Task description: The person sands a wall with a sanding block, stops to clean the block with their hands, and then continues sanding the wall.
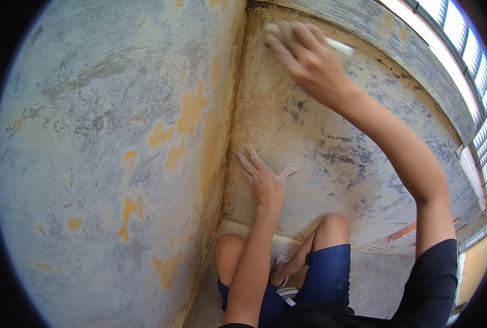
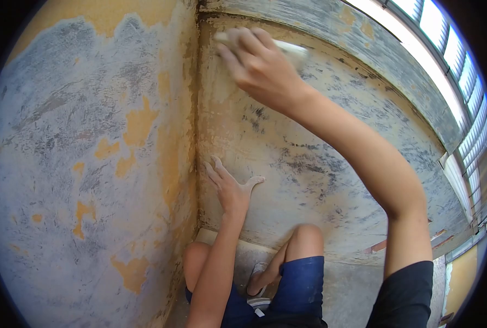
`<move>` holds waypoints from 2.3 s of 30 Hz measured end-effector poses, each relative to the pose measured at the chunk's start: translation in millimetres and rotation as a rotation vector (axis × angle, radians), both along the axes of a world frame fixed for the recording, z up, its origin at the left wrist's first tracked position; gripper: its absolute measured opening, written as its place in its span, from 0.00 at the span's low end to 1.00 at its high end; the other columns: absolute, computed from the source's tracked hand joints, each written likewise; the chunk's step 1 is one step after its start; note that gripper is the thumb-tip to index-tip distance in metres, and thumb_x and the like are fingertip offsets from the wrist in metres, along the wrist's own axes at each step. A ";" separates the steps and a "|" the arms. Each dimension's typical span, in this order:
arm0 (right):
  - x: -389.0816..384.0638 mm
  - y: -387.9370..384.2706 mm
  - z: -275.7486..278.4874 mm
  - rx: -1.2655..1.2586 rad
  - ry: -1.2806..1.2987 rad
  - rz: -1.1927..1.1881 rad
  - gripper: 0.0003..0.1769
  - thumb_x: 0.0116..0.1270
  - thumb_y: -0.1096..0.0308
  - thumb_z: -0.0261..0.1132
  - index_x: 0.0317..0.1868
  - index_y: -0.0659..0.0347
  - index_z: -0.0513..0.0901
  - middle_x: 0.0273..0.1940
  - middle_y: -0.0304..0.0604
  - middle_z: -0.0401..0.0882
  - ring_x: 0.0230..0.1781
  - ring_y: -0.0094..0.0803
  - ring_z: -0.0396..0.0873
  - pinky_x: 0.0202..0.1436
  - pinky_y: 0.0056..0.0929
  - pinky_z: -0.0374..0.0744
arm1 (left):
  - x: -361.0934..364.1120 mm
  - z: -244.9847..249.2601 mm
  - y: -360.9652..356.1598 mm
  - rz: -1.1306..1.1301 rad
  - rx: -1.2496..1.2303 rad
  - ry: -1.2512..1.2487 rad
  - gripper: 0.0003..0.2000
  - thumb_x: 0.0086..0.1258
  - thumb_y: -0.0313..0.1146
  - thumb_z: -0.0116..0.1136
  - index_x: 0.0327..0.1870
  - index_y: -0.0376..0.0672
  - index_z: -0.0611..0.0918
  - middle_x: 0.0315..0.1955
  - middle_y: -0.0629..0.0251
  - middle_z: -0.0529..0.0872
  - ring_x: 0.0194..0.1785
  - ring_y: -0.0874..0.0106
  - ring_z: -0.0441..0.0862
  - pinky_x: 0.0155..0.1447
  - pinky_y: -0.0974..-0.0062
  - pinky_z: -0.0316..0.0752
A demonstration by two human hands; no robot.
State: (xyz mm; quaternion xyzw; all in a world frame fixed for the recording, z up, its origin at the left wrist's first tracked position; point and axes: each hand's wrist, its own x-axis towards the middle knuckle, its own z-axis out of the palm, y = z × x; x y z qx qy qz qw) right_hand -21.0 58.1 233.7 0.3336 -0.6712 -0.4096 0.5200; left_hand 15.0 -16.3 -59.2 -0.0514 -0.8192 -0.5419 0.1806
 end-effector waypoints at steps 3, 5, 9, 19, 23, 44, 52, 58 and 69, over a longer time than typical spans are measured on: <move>-10.8 -10.6 0.4 -0.030 0.026 -0.021 0.25 0.63 0.72 0.69 0.62 0.71 0.89 0.50 0.55 0.89 0.61 0.45 0.81 0.69 0.44 0.80 | -0.2 -6.0 2.7 0.003 0.007 0.031 0.75 0.44 0.59 0.89 0.87 0.32 0.49 0.83 0.24 0.50 0.85 0.30 0.52 0.87 0.38 0.54; 6.0 10.0 -0.4 0.003 -0.007 -0.013 0.26 0.62 0.72 0.69 0.62 0.71 0.89 0.51 0.56 0.89 0.61 0.46 0.81 0.70 0.46 0.79 | -3.1 -7.3 1.1 0.024 0.007 0.057 0.75 0.43 0.60 0.89 0.87 0.31 0.50 0.82 0.24 0.52 0.84 0.30 0.52 0.87 0.37 0.53; 39.0 44.3 -2.9 0.043 -0.013 -0.056 0.26 0.62 0.71 0.69 0.62 0.70 0.89 0.53 0.56 0.89 0.62 0.45 0.81 0.71 0.45 0.78 | 0.3 -3.4 2.4 0.012 -0.013 0.018 0.74 0.44 0.60 0.89 0.87 0.32 0.50 0.83 0.25 0.51 0.85 0.31 0.52 0.87 0.38 0.54; 10.1 17.4 4.5 0.018 0.011 0.045 0.25 0.60 0.72 0.69 0.59 0.70 0.90 0.51 0.53 0.88 0.57 0.42 0.80 0.68 0.41 0.80 | -1.0 -6.7 1.0 0.000 -0.001 0.036 0.74 0.46 0.59 0.89 0.87 0.30 0.49 0.83 0.24 0.51 0.86 0.31 0.50 0.87 0.40 0.55; 39.7 41.4 2.1 0.026 -0.001 -0.041 0.27 0.60 0.72 0.69 0.61 0.70 0.90 0.51 0.52 0.88 0.58 0.42 0.80 0.68 0.41 0.80 | -2.6 -8.5 2.0 0.003 -0.049 0.040 0.74 0.46 0.60 0.89 0.87 0.31 0.49 0.83 0.24 0.51 0.86 0.31 0.50 0.87 0.40 0.55; -11.8 -7.2 13.6 0.033 -0.009 -0.001 0.28 0.62 0.69 0.70 0.64 0.69 0.89 0.57 0.54 0.89 0.62 0.41 0.79 0.72 0.40 0.79 | 0.4 -3.2 3.6 -0.017 0.055 -0.010 0.73 0.45 0.55 0.90 0.88 0.33 0.50 0.85 0.26 0.48 0.86 0.31 0.51 0.88 0.40 0.56; 40.7 54.4 11.1 0.069 -0.058 -0.053 0.25 0.64 0.70 0.70 0.62 0.69 0.90 0.55 0.53 0.89 0.61 0.42 0.79 0.72 0.43 0.79 | -2.0 -7.1 6.8 0.032 0.015 0.021 0.75 0.42 0.56 0.91 0.88 0.33 0.49 0.83 0.25 0.50 0.85 0.30 0.51 0.85 0.41 0.61; -14.5 -6.8 11.4 -0.012 -0.027 0.057 0.22 0.66 0.71 0.69 0.59 0.69 0.91 0.52 0.51 0.88 0.57 0.43 0.78 0.71 0.43 0.79 | -0.3 -2.4 3.5 0.010 0.021 -0.030 0.75 0.42 0.58 0.90 0.87 0.32 0.50 0.84 0.26 0.49 0.87 0.34 0.49 0.89 0.41 0.54; -7.9 9.7 11.3 0.048 0.029 0.026 0.25 0.64 0.71 0.70 0.62 0.68 0.90 0.57 0.52 0.90 0.61 0.41 0.79 0.72 0.44 0.79 | -1.9 -8.0 6.5 0.039 0.009 0.031 0.74 0.42 0.56 0.91 0.87 0.32 0.51 0.83 0.27 0.51 0.85 0.31 0.51 0.86 0.40 0.60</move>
